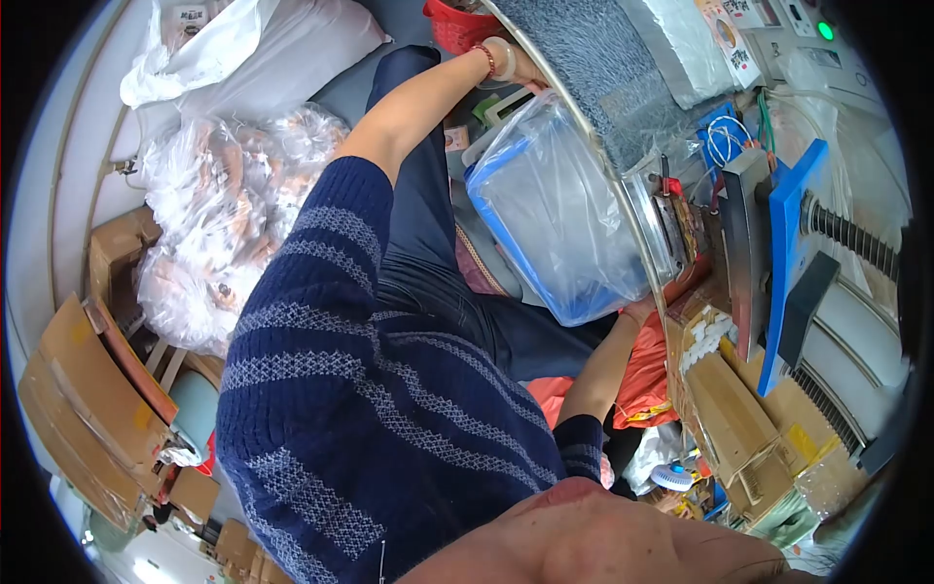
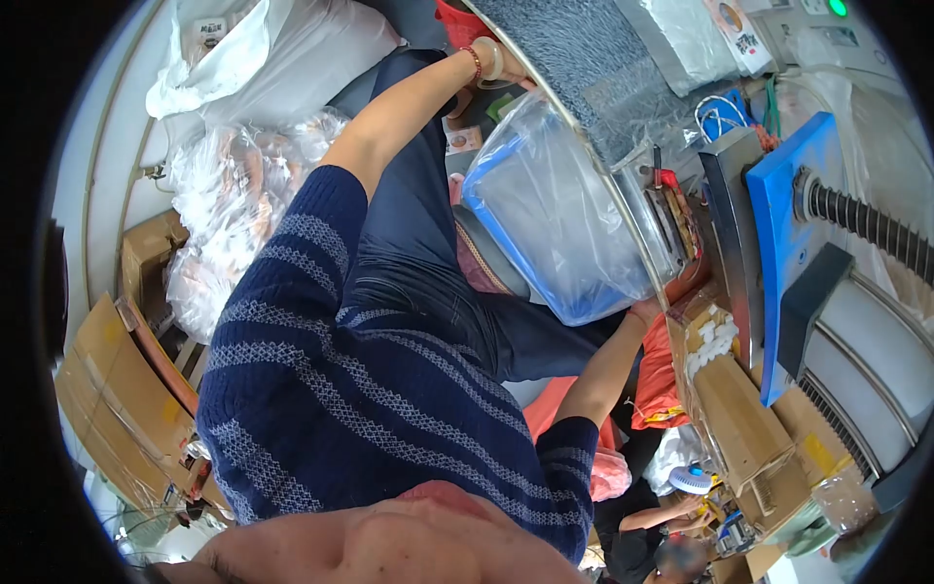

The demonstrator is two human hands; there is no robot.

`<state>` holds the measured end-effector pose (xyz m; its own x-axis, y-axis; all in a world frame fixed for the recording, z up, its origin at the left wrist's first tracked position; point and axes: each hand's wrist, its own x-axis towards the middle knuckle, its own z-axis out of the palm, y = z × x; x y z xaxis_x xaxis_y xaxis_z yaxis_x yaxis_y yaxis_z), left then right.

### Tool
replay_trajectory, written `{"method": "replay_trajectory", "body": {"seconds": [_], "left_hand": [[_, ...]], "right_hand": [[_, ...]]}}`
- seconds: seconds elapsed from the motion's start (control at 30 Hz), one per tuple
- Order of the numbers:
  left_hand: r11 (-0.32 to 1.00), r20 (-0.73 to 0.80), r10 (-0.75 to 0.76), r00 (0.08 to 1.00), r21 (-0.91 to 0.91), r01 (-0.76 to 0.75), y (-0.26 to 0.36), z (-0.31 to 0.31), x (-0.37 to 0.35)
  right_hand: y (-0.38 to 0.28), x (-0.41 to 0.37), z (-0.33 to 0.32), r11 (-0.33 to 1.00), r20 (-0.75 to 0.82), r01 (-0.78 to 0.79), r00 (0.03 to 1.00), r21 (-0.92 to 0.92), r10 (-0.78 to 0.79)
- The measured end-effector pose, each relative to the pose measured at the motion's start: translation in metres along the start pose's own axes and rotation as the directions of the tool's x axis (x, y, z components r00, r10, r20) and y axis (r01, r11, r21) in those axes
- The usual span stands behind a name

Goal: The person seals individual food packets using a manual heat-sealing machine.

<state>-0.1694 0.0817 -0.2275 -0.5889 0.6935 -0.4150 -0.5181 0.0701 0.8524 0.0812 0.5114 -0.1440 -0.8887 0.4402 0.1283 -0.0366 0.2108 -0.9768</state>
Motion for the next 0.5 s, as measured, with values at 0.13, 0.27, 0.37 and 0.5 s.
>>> {"method": "replay_trajectory", "body": {"seconds": [0.13, 0.27, 0.37, 0.5], "left_hand": [[0.698, -0.005, 0.128, 0.992, 0.711, -0.086, 0.037, 0.021, -0.027], [0.630, -0.095, 0.061, 0.994, 0.776, 0.035, 0.040, 0.032, -0.030], [0.287, -0.067, 0.268, 0.961, 0.958, -0.013, 0.017, 0.040, -0.008], [0.320, -0.056, 0.752, 0.657, 0.902, -0.290, -0.033, 0.034, 0.022]], "right_hand": [[-0.021, -0.004, 0.012, 0.996, -0.136, -0.059, 0.989, -0.063, 0.050], [-0.009, 0.000, 0.006, 0.995, -0.138, -0.018, 0.990, -0.100, 0.004], [-0.002, -0.002, 0.004, 0.993, -0.118, 0.003, 0.993, -0.114, -0.017], [0.007, -0.015, 0.004, 0.990, -0.086, -0.004, 0.996, -0.138, -0.008]]}}
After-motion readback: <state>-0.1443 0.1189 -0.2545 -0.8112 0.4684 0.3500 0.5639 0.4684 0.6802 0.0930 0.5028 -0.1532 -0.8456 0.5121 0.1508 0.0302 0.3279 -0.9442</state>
